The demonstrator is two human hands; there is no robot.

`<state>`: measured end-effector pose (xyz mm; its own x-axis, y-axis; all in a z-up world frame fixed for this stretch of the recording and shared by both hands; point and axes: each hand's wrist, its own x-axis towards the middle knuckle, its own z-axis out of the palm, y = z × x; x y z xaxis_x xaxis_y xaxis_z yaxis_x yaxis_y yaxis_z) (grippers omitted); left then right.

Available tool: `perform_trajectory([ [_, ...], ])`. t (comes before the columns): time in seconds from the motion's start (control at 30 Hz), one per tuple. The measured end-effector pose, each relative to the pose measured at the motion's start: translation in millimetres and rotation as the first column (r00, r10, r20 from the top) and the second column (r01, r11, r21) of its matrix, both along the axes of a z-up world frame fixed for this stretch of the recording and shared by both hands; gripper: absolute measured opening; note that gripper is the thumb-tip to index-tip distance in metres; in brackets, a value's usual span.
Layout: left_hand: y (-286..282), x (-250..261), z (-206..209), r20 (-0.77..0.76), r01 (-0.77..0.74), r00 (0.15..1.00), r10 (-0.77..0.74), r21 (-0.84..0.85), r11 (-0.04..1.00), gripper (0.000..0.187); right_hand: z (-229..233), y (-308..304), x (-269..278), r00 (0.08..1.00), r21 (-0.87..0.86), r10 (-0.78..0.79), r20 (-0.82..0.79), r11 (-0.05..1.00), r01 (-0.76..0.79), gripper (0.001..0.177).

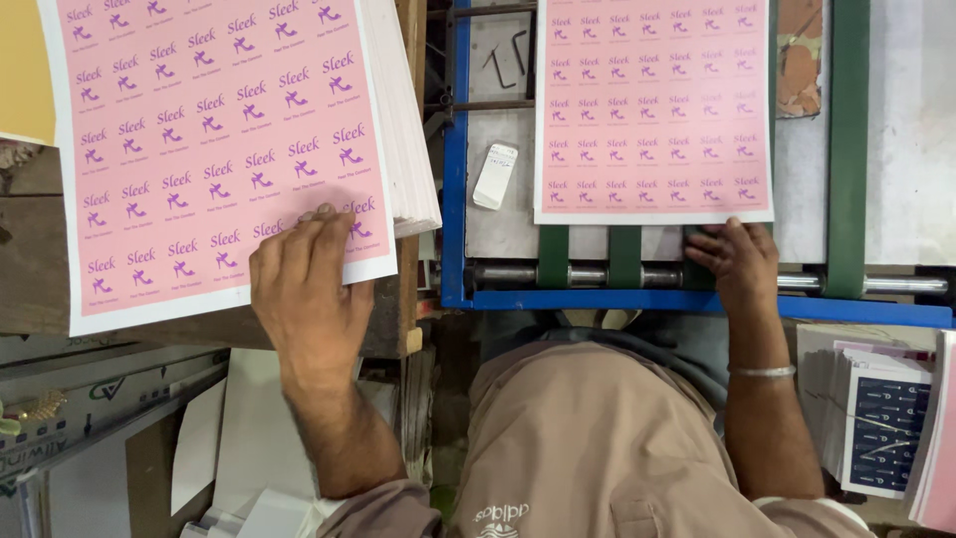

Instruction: The person repeatedly picks up pink printed sheets from a stack on the left and places them onto a blue roller conveyor on the right. The sheets are handled one at a time and accumulate on the conveyor throughout the clip.

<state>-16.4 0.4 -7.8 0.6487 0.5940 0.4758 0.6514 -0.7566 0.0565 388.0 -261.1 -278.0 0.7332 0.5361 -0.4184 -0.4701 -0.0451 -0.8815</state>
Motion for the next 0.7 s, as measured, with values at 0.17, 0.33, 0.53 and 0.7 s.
perform_trajectory([
  [0.17, 8, -16, -10, 0.019, 0.001, 1.0, -0.002, 0.012, 1.0, 0.049, -4, -20, -20, 0.999, 0.044, 0.007, -0.033, 0.999, -0.005, 0.042],
  [0.33, 23, -37, -4, -0.027, -0.017, 1.0, 0.014, -0.123, 0.992, 0.045, 14, -13, -40, 0.996, 0.067, 0.057, -0.066, 0.996, -0.053, 0.041],
  [0.53, 24, -18, 23, 0.296, 0.086, 0.951, -0.091, 0.029, 0.996, 0.035, 94, 33, -72, 0.949, 0.171, 0.312, 0.044, 0.934, -0.314, 0.049],
  [0.7, -54, 78, 5, -0.232, 0.159, 0.957, -0.172, -0.075, 0.984, 0.059, 152, 70, -111, 0.744, 0.583, 0.652, 0.145, 0.552, -0.597, 0.061],
])
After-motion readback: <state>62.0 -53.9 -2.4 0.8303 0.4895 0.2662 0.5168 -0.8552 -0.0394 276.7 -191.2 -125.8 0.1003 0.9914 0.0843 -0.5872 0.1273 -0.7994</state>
